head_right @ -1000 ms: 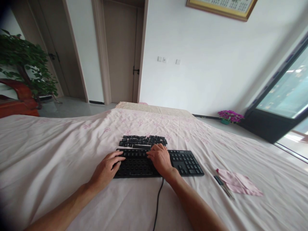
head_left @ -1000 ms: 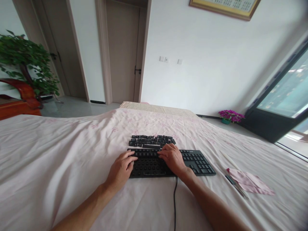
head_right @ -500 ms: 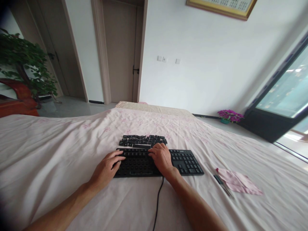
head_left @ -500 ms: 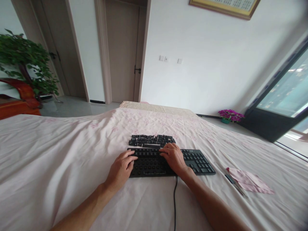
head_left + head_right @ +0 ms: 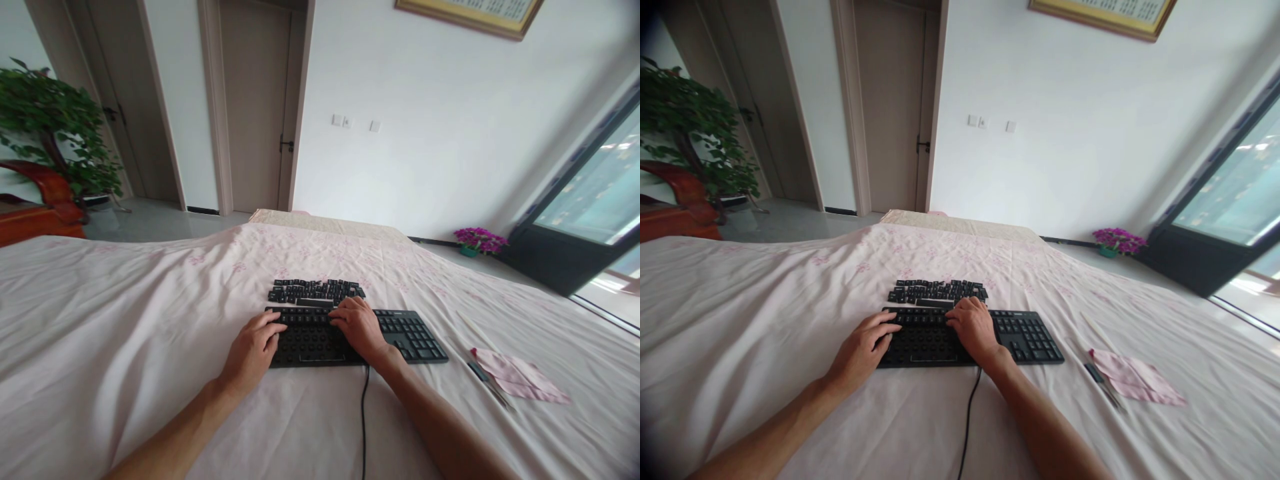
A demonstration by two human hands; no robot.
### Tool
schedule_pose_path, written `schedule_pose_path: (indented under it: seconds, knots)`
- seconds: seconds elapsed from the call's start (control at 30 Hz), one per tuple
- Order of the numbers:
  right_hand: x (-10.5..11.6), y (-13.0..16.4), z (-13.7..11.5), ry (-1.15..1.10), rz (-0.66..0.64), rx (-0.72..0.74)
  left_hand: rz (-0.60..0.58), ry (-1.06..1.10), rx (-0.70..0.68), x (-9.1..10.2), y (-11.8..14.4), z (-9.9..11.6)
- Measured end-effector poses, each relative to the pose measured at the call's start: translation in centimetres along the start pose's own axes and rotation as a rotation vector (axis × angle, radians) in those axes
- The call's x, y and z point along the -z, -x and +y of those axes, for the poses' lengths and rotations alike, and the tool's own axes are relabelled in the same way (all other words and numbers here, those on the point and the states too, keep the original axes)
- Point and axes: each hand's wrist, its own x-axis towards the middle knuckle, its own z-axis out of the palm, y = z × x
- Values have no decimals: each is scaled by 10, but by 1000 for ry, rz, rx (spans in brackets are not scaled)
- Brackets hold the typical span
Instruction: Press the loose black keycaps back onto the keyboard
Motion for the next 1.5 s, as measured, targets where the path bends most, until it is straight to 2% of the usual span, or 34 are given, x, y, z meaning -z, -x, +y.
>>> schedule_pose_path:
  seconds: [0.67, 1.03, 1.13, 1.27, 1.5]
  knots:
    - [11, 10, -24, 220, -67, 65, -15, 0, 14, -1, 0, -2]
    - [16, 17, -25, 220, -152, 80, 1, 1, 10, -2, 1, -2]
    - [20, 2, -12, 133, -133, 44, 2, 0, 5, -2, 1, -2]
    - [20, -39, 17, 65, -47, -100, -6, -13, 5, -2, 0, -2]
    - [-1, -104, 54, 172, -147, -236, -10, -45, 2, -1, -1, -1]
